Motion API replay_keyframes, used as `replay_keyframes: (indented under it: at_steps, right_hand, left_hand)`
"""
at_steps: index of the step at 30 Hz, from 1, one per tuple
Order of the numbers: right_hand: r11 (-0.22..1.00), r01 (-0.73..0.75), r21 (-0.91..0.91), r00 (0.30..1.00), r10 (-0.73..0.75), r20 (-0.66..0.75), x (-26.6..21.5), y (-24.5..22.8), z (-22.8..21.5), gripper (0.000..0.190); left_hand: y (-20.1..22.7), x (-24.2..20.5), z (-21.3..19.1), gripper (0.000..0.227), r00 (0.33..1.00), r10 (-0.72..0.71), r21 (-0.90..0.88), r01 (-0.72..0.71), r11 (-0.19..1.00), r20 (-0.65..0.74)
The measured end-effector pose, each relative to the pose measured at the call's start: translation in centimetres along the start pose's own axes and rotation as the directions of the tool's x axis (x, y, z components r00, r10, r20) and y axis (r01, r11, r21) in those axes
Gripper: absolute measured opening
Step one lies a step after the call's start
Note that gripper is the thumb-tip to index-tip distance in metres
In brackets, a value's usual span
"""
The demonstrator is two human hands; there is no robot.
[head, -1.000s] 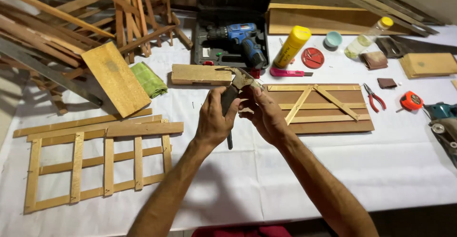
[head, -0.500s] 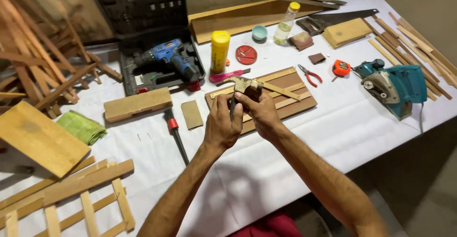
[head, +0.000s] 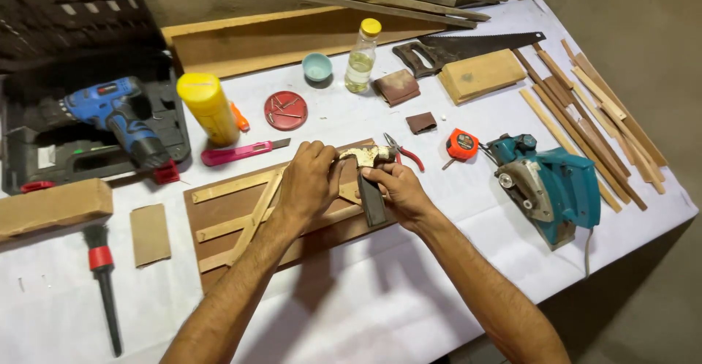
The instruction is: Assemble and measure wooden components of a small structural frame using a hammer and tape measure.
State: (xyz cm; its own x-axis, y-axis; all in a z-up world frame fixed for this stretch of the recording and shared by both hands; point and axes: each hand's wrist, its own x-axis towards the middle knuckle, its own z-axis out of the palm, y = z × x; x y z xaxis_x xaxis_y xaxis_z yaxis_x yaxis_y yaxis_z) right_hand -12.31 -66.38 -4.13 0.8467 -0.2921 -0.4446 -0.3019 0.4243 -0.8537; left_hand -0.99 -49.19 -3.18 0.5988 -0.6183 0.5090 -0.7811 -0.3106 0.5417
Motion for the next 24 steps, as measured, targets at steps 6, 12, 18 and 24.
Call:
replay_keyframes:
  at_steps: [6, 12, 18, 24]
  right_hand:
    - [0.968, 0.051, -0.246, 0.998, -0.056, -0.014, 1.4, 0.1, -12.5, 0.031]
    - [0.654, 0.189, -0.733, 0.937, -0.344, -0.065, 1.6, 1.5, -18.6, 0.028]
    - [0.467, 0.321, -0.824, 0.866, -0.498, 0.055, 1.7, 2.9, -22.0, 0.030]
    - [0.262, 0.450, -0.854, 0.725, -0.665, 0.178, 2.5, 5.9, -24.0, 0.030]
  left_hand:
    - [4.9, 0.9, 12.3, 0.011, 0.997, -0.079, -0.069, 0.078, 0.995, -0.017]
    - [8.2, 1.2, 19.0, 0.013, 0.945, -0.193, 0.028, 0.193, 0.981, 0.265]
    - [8.4, 0.4, 24.0, 0.020, 0.890, -0.219, 0.211, 0.143, 0.967, 0.400]
    - [8.2, 0.1, 26.1, 0.019, 0.836, -0.221, 0.243, 0.109, 0.964, 0.503]
